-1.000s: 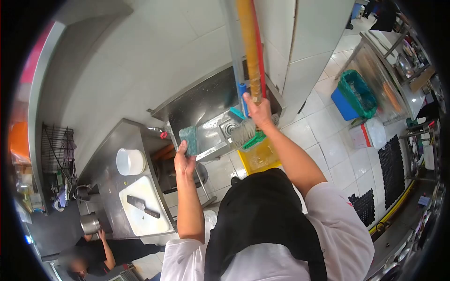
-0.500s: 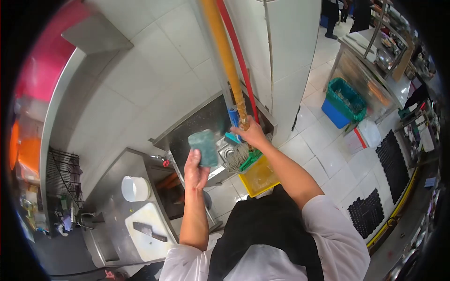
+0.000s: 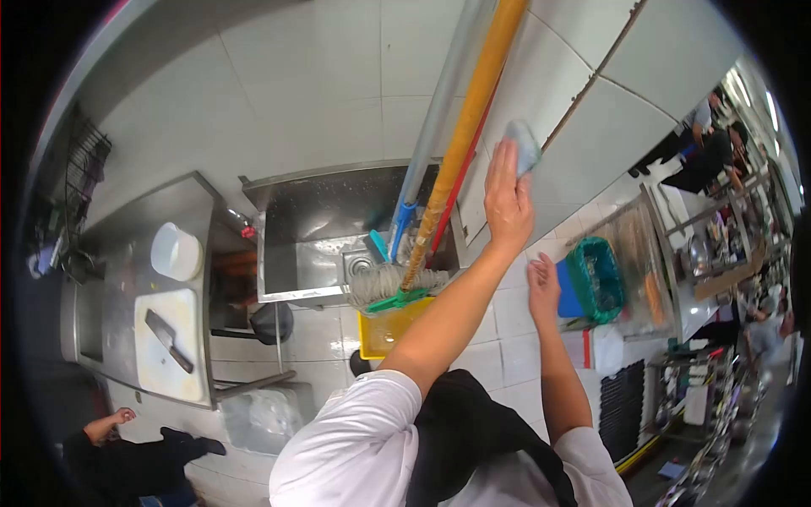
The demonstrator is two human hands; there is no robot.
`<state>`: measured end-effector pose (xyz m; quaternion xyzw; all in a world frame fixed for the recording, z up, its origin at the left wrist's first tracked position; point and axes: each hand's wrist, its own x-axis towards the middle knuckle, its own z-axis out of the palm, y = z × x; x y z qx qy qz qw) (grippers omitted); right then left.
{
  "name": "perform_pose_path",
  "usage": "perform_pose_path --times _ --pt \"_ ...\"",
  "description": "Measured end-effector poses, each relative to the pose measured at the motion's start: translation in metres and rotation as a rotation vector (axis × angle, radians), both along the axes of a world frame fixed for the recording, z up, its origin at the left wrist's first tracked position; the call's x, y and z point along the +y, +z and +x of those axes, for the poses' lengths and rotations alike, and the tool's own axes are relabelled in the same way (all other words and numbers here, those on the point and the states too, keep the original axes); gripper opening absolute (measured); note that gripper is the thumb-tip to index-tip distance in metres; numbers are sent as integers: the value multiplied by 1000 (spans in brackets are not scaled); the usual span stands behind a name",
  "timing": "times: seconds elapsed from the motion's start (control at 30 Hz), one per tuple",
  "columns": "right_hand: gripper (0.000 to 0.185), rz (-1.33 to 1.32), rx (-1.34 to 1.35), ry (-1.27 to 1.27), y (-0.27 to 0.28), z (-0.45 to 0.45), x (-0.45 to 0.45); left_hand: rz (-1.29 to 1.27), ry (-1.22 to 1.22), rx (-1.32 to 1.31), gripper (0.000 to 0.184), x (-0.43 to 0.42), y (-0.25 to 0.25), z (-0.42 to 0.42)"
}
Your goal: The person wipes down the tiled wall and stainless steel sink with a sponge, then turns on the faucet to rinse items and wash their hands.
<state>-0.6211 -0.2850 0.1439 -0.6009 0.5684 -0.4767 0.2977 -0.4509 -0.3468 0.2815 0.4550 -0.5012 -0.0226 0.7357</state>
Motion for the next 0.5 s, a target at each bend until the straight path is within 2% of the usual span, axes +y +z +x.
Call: perform_pose_path --times 0.03,0.07,0.1,0.27,0.33,0.37,0.43,0.47,0.5 --pt "38 -49 3 -29 10 -20 -5 -3 16 12 46 -11 -31 -4" --pt "38 -49 11 -17 16 -42 -7 203 -39 145 47 -17 -71 -5" --pt "38 -49 -2 -63 22 -61 -12 402 -95 275 48 -23 -89 -3" --pt "36 -118 -85 -99 45 -63 -35 401 -253 236 58 -36 -57 18" --pt "36 -67 -81 -58 19 -51 -39 160 -352 195 57 -44 20 28" --pt "35 -40 -81 -2 4 -43 -39 172 -358 195 57 -57 25 32" --pt "35 59 189 117 -33 -31 -22 162 -395 156 57 -70 27 37" --pt "36 155 161 174 -49 -24 -10 248 -368 218 54 -55 13 34" --pt "36 246 132 238 -64 -20 5 375 -309 243 54 -60 -37 30"
